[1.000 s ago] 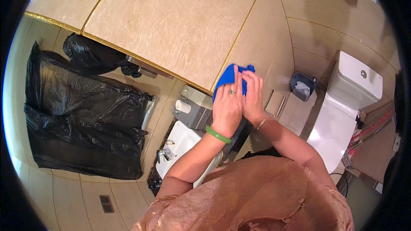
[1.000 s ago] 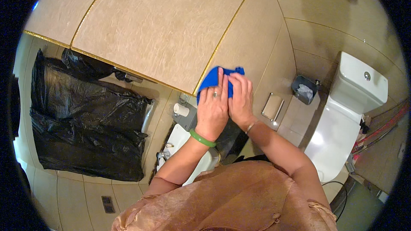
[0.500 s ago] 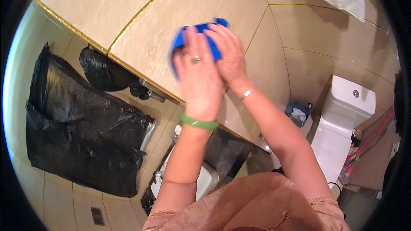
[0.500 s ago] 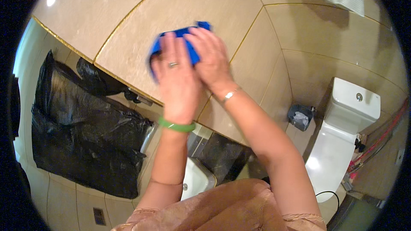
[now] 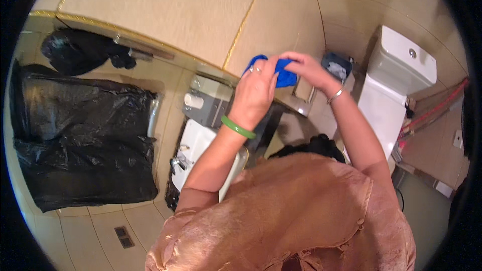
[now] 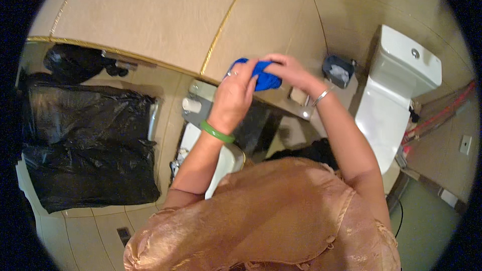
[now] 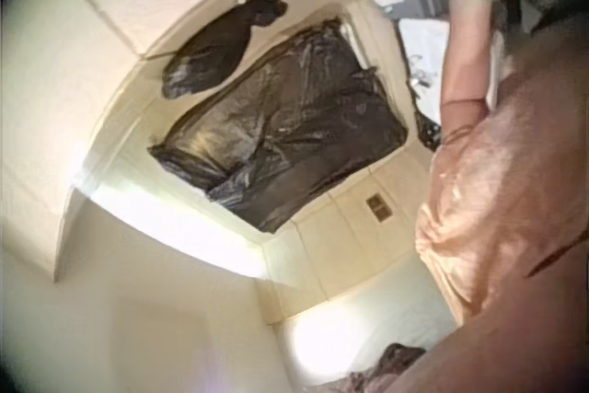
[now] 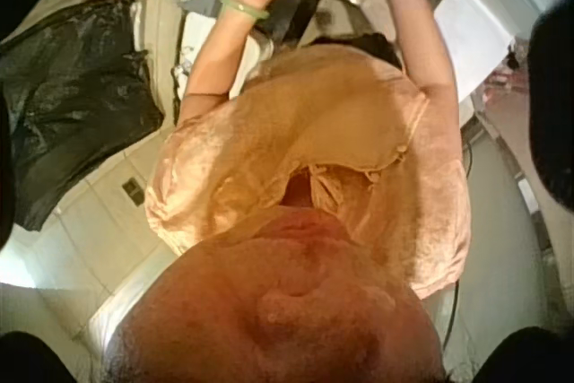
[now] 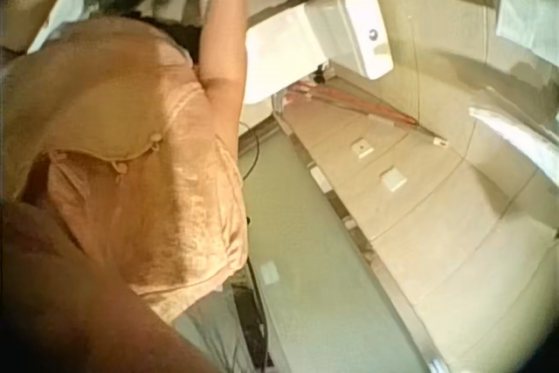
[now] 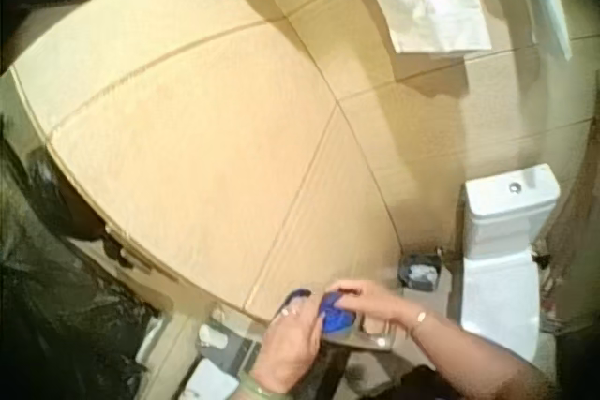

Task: The person cleans a bathroom sink and surrounding surfaces using a blue cloth. They wipe the sink basin, faucet, countertop, and toilet tank, and handle a glass and a pink bag during the process.

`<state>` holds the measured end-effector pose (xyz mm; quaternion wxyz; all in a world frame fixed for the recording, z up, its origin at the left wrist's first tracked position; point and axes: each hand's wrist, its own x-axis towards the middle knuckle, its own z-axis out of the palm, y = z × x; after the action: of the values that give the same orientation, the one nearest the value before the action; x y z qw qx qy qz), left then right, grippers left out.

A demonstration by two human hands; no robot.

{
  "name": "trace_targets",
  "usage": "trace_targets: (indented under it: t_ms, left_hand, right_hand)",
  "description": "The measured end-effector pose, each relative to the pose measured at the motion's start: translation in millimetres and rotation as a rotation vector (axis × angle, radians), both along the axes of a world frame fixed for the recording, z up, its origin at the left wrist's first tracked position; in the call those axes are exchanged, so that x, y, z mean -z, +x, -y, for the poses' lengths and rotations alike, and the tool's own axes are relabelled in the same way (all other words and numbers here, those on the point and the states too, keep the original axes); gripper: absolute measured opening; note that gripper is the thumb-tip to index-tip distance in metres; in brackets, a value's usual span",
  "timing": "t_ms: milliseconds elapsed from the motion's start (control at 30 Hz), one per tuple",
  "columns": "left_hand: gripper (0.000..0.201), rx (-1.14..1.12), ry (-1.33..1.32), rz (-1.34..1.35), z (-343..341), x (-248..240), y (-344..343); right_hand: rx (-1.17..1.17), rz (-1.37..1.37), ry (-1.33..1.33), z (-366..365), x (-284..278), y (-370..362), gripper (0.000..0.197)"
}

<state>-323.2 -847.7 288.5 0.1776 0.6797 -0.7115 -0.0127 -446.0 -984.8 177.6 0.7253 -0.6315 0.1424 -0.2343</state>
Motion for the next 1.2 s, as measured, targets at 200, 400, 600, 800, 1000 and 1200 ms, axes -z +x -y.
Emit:
trace_targets:
  t_ms: [200, 400, 600, 800, 1000, 1200]
  left_hand:
    - [0.027, -0.099, 0.093, -0.701, -21, 44, 23]
    - [0.039, -0.188, 0.205, -1.388, -58, 83, 46]
    - [0.064, 0.159, 0.111, -1.243, -107, 88, 74]
    - [0.064, -0.096, 0.007, -0.984, -129, 89, 98]
    - [0.032, 0.105, 0.210, -1.351, -131, 69, 119]
    - [0.023, 0.157, -0.173, -0.999, -118, 11, 124]
  right_hand:
    - [-0.201, 0.055, 0.224, -32, -25, -33, 0.062]
    - [0.084, -0.243, 0.066, -75, -14, -14, 0.045]
    - [0.006, -0.256, -0.029, -130, -28, 0, 0.054]
    - [0.028, -0.270, 0.046, -155, -39, 19, 0.050]
    - [0.341, -0.046, -0.049, -171, -67, 38, 0.045]
    - [0.978, 0.037, -0.907, -164, -105, 50, 0.038]
